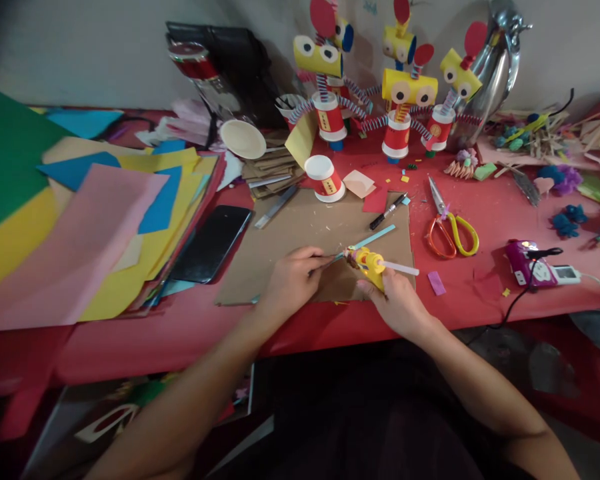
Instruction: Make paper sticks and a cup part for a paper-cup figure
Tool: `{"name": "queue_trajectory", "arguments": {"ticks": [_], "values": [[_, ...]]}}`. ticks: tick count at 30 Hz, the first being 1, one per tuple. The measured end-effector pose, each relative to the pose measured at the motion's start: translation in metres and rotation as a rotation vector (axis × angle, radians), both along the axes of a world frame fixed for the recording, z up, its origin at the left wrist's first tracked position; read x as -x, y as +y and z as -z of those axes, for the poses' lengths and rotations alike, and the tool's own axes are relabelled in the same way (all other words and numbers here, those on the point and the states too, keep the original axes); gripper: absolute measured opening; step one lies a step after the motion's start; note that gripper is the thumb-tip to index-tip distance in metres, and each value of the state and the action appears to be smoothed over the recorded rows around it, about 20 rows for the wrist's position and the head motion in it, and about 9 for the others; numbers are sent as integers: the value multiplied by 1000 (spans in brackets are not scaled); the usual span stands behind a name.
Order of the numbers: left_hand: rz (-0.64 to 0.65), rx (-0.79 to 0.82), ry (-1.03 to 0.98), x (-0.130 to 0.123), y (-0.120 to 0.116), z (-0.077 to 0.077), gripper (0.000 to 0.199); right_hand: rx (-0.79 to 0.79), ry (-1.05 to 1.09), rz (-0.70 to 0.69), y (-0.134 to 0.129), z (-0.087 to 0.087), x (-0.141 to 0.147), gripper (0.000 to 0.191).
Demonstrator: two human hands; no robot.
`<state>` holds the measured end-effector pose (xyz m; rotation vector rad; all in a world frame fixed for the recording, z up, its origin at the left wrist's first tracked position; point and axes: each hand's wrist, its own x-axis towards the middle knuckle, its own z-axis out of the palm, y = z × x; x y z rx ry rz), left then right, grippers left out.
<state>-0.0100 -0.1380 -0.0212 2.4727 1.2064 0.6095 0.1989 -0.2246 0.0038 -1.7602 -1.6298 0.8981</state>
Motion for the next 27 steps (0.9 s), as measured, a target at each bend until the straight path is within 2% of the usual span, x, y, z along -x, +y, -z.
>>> {"name": "queue_trajectory", "arguments": {"ticks": [6, 10, 15, 20, 22, 27], "values": [[-41, -13, -98, 1, 0, 4, 31, 5, -48, 24, 1, -1, -4, 20], [-33, -25, -115, 1, 0, 4, 32, 35, -17, -32, 1, -1, -2, 20], [-33, 2, -135, 1, 2, 4, 28, 41, -60, 47, 3, -3, -10, 21], [-23, -7, -155, 2, 3, 6, 32, 20, -3, -41, 0, 3, -1, 20], [-22, -11, -162, 2, 3, 6, 31, 21, -13, -35, 0, 4, -1, 20], [-38, -8, -161, 2, 3, 8, 28, 11, -103, 117, 6, -7, -37, 23]]}}
